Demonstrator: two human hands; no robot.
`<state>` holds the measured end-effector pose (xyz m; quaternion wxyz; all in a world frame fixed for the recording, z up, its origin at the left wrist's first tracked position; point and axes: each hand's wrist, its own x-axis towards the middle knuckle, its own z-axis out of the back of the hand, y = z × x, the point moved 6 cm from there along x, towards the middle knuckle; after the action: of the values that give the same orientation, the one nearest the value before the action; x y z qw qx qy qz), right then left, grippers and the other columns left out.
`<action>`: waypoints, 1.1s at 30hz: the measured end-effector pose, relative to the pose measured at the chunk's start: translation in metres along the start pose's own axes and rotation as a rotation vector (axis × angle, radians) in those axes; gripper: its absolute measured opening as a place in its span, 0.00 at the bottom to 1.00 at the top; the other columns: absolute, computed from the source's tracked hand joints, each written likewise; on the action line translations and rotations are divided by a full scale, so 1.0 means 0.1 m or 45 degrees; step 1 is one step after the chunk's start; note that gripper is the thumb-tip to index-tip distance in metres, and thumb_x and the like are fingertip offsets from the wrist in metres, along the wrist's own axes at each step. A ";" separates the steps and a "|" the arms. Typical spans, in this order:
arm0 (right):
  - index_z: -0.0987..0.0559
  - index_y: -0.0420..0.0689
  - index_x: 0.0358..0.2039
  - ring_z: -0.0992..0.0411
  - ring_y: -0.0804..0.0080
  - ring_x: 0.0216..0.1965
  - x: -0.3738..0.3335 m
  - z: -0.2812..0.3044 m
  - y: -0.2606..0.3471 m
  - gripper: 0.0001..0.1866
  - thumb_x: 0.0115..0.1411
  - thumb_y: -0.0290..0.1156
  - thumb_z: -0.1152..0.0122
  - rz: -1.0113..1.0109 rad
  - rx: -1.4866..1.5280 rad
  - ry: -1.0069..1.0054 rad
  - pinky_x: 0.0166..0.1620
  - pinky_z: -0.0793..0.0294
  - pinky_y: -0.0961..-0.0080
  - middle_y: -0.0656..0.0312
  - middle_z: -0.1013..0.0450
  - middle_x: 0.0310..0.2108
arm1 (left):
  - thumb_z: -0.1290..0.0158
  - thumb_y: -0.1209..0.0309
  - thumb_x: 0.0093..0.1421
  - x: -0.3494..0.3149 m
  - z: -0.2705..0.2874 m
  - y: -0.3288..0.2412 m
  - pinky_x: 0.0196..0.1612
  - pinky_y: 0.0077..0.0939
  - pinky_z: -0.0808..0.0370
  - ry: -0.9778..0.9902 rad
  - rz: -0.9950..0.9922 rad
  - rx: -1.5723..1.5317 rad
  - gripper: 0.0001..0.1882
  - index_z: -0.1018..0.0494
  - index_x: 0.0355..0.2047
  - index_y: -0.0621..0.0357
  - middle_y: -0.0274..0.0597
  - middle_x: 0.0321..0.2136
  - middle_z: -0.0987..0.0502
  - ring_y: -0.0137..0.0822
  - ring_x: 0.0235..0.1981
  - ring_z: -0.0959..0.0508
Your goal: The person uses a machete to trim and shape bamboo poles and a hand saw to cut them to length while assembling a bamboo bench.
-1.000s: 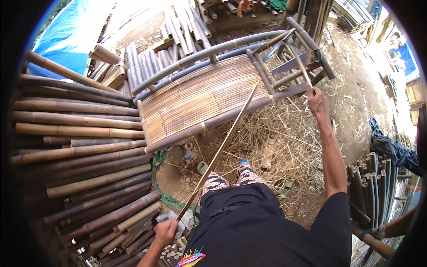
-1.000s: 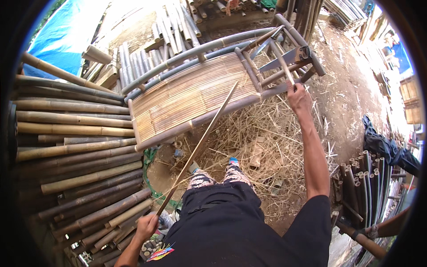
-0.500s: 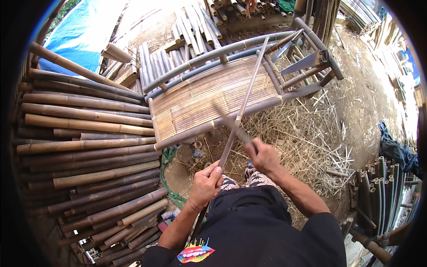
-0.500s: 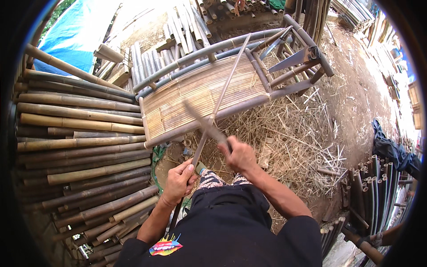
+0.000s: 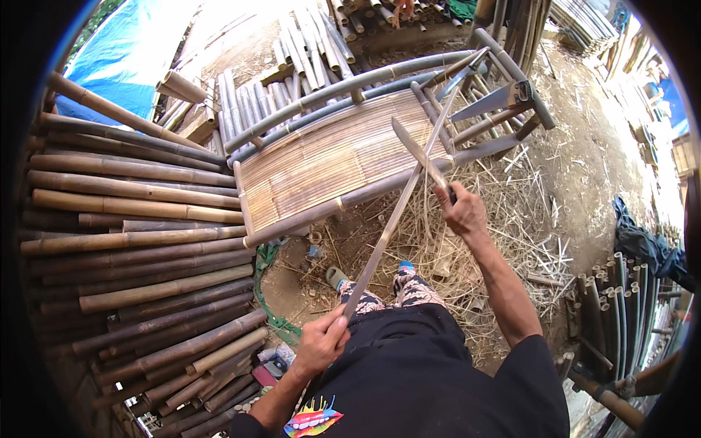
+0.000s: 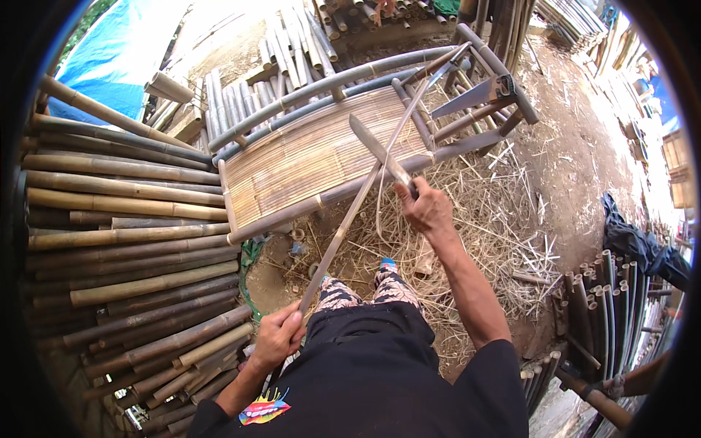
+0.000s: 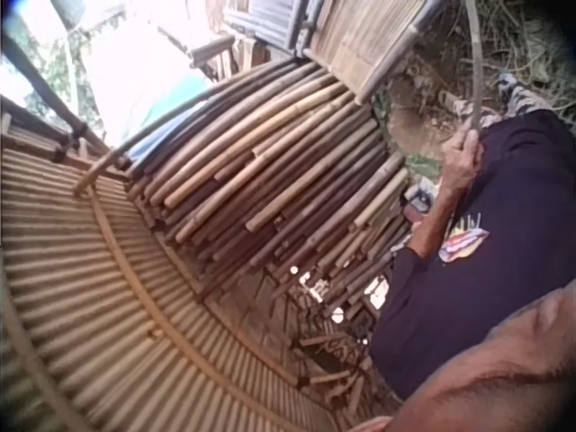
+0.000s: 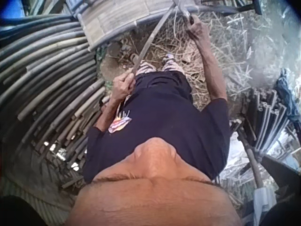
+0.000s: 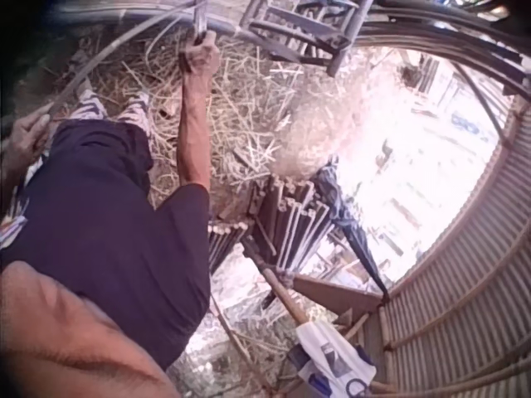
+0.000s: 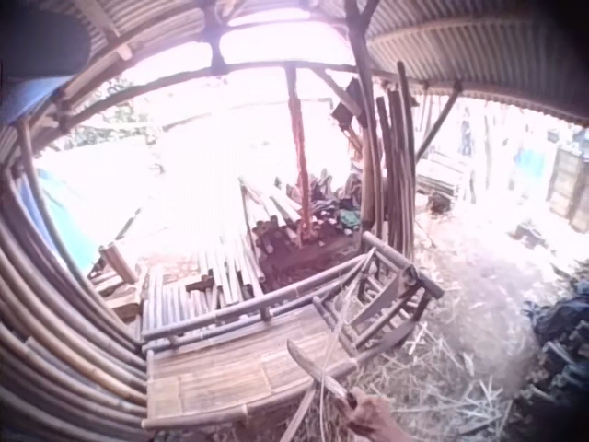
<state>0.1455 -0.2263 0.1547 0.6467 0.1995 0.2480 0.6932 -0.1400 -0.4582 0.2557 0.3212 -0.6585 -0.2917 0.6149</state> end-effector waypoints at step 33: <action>0.27 0.44 0.30 0.34 0.74 0.14 -0.20 0.06 0.92 0.31 0.63 0.63 0.54 0.188 0.115 0.149 0.19 0.31 0.72 0.63 0.31 0.16 | 0.63 0.60 0.73 0.59 -0.24 -0.28 0.13 0.14 0.41 0.374 0.200 -0.686 0.23 0.43 0.66 0.48 0.28 0.15 0.42 0.21 0.09 0.42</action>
<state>0.0779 -0.2498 0.2159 0.5686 0.2054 0.3010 0.7375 -0.1114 -0.3964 0.2416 0.1255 -0.8222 -0.3427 0.4368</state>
